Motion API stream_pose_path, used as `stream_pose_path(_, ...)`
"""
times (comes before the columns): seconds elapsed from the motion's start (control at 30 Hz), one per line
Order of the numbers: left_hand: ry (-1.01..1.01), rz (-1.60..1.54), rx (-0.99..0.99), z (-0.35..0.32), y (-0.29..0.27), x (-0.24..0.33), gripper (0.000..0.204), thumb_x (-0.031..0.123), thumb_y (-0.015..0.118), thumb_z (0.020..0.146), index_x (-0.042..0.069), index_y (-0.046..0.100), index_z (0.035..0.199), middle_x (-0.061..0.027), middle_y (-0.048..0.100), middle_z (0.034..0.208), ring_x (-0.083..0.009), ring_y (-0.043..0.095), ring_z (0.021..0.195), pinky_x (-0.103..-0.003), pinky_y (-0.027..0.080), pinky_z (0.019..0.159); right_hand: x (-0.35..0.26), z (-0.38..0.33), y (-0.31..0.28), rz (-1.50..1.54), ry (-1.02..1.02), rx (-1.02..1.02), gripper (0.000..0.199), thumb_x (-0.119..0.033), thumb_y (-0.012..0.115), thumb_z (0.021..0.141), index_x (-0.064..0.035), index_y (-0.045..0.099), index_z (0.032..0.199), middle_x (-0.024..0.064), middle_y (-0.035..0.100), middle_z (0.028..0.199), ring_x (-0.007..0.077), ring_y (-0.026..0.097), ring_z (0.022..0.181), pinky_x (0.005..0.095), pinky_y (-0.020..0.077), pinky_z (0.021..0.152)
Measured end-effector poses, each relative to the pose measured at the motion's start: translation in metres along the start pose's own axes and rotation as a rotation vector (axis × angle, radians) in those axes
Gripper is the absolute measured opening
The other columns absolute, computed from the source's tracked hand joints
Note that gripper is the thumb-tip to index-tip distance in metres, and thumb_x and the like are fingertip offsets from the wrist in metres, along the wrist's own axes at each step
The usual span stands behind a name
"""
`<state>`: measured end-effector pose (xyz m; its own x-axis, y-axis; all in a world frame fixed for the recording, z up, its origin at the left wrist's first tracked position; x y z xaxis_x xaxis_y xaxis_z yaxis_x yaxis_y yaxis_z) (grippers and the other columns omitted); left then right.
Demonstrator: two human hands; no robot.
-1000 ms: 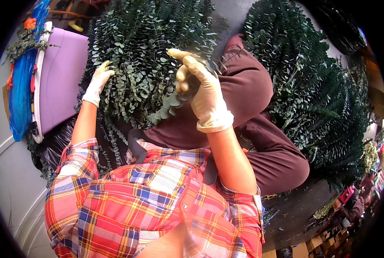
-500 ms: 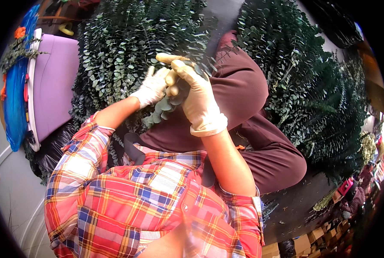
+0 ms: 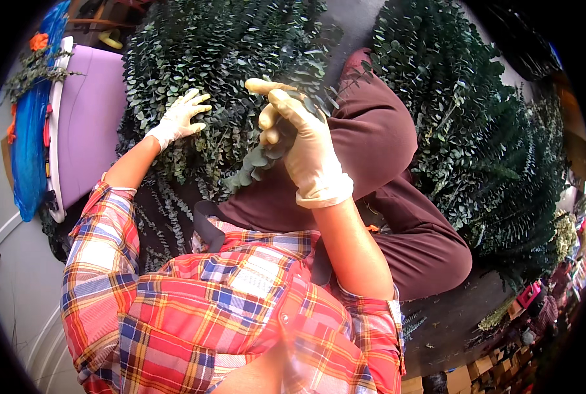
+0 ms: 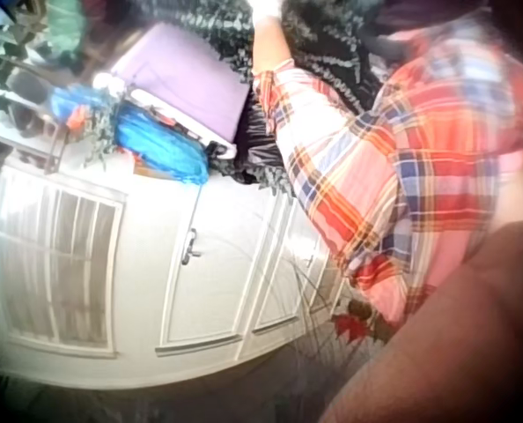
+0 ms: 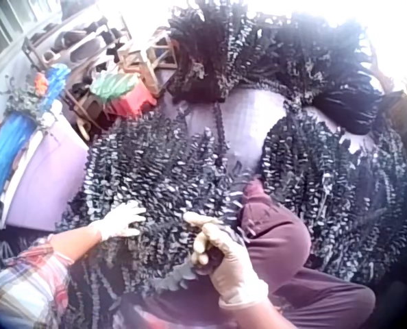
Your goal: The person sits on the floor and assembles artificial eucalyptus stems by hand. They gather stems, align them, and twist them together to form bundles, occasionally picking up new stems from the floor.
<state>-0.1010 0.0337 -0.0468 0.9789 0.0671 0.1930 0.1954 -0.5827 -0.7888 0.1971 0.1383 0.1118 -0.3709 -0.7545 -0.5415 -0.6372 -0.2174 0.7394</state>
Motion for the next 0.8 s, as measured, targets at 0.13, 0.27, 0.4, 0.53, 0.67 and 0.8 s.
stream_pose_path(0.13,0.018,0.010,0.105,0.005,0.005,0.010,0.044,0.025,0.073,0.081,0.017,0.064,0.123,0.0008,0.050,0.144,-0.0292,0.035,0.142,-0.046,0.028,0.117,0.000,-0.001,-0.001,-0.015,-0.004,0.011,0.042,-0.030,0.062,0.095,0.0008,0.063,0.123,-0.0019,0.055,0.074,0.0065,0.047,0.061,0.0224,0.0444,0.060)
stream_pose_path(0.27,0.073,-0.097,0.368,-0.002,0.006,0.017,0.050,0.013,0.072,0.079,0.015,0.059,0.128,-0.0045,0.052,0.141,-0.0298,0.043,0.135,-0.043,0.033,0.113,-0.002,-0.003,-0.002,-0.013,-0.016,0.017,0.041,-0.029,0.061,0.095,0.0010,0.063,0.122,-0.0019,0.055,0.074,0.0066,0.047,0.061,0.0226,0.0449,0.060)
stream_pose_path(0.4,-0.034,-0.155,0.524,-0.016,0.000,0.017,0.059,0.006,0.070,0.076,0.013,0.055,0.133,-0.0090,0.052,0.139,-0.0303,0.048,0.128,-0.041,0.038,0.109,-0.003,-0.003,0.000,-0.034,-0.031,0.038,0.043,-0.026,0.058,0.096,0.0045,0.060,0.126,-0.0020,0.052,0.072,0.0065,0.044,0.059,0.0222,0.0440,0.061)
stream_pose_path(0.53,0.096,-0.062,0.533,-0.021,-0.003,0.042,0.054,0.008,0.069,0.075,0.012,0.058,0.128,-0.0070,0.054,0.137,-0.0278,0.049,0.127,-0.042,0.038,0.107,-0.002,-0.002,0.002,-0.032,-0.025,0.054,0.044,-0.025,0.057,0.097,0.0063,0.057,0.128,-0.0019,0.050,0.070,0.0065,0.043,0.057,0.0221,0.0439,0.060)
stream_pose_path(0.67,0.319,-0.131,0.506,-0.004,0.014,0.086,0.053,0.003,0.065,0.078,0.010,0.057,0.130,-0.0097,0.053,0.138,-0.0292,0.048,0.128,-0.041,0.040,0.107,-0.001,-0.001,0.003,-0.028,-0.014,0.047,0.044,-0.024,0.057,0.097,0.0065,0.057,0.128,-0.0019,0.051,0.070,0.0065,0.044,0.057,0.0221,0.0444,0.060)
stream_pose_path(0.8,0.074,-0.382,0.297,0.028,0.053,0.107,0.072,0.008,0.068,0.078,0.004,0.040,0.144,-0.0194,0.045,0.145,-0.0347,0.042,0.134,-0.040,0.036,0.113,0.000,0.000,0.002,-0.002,0.003,0.037,0.043,-0.024,0.057,0.097,0.0061,0.057,0.129,-0.0018,0.051,0.070,0.0063,0.044,0.057,0.0220,0.0445,0.060)
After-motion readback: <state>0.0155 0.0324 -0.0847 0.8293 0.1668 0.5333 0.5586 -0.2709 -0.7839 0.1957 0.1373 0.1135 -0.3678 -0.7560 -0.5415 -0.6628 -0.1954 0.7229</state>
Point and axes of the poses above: each hand's wrist, its own z-axis towards the middle knuckle, its own y-axis out of the palm, x = y × z, the point moved 4 cm from there along z, towards the middle knuckle
